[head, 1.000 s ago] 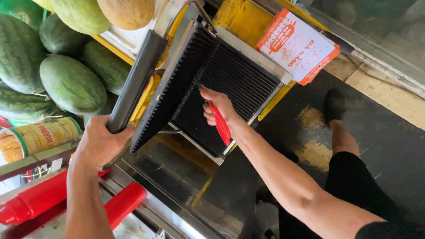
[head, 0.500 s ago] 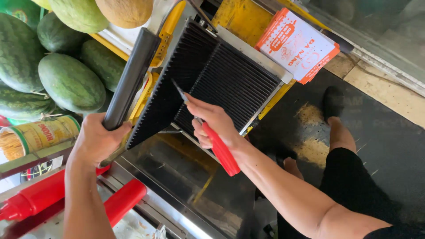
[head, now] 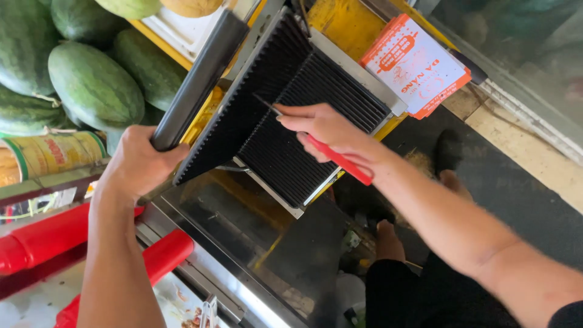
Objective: Cleaning a panini press or grill using scissors and a brush.
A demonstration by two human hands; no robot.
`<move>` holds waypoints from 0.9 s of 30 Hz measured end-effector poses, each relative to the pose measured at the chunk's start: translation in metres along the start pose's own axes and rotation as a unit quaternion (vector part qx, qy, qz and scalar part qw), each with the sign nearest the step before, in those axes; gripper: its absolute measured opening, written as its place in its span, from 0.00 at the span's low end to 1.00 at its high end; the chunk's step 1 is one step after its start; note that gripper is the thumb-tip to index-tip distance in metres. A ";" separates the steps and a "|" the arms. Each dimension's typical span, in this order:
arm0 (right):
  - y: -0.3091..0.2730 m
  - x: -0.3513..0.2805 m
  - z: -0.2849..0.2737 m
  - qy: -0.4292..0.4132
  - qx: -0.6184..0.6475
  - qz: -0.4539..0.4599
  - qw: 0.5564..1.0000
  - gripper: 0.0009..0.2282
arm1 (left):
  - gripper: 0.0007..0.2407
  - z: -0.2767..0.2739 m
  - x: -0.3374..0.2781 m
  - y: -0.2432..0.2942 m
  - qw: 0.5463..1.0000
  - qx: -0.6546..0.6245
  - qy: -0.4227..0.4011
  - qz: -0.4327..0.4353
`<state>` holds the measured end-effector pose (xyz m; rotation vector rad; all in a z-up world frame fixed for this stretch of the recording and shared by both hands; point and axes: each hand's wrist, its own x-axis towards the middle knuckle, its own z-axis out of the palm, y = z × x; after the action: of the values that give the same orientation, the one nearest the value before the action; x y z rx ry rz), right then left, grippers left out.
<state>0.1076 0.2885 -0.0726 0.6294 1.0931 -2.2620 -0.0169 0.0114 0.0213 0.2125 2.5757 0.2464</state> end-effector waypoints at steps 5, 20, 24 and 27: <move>-0.022 0.050 -0.077 -0.043 -0.640 -0.335 0.691 0.18 | 0.11 -0.007 -0.001 0.014 0.999 -0.035 -0.005 -0.030; -0.045 0.071 -0.109 -0.056 -0.826 -0.374 0.417 0.16 | 0.11 -0.014 -0.010 0.023 1.000 -0.016 0.003 -0.013; -0.027 0.023 -0.052 -0.032 -0.540 -0.069 0.838 0.23 | 0.11 -0.017 -0.016 0.028 0.999 -0.020 0.004 -0.025; -0.002 -0.012 -0.007 0.042 -0.015 0.048 0.998 0.16 | 0.17 -0.013 -0.017 0.025 0.999 -0.024 0.021 0.007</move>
<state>0.1163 0.2984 -0.0679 0.7546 1.1103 -2.1509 -0.0073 0.0311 0.0460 0.2108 2.6076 0.3208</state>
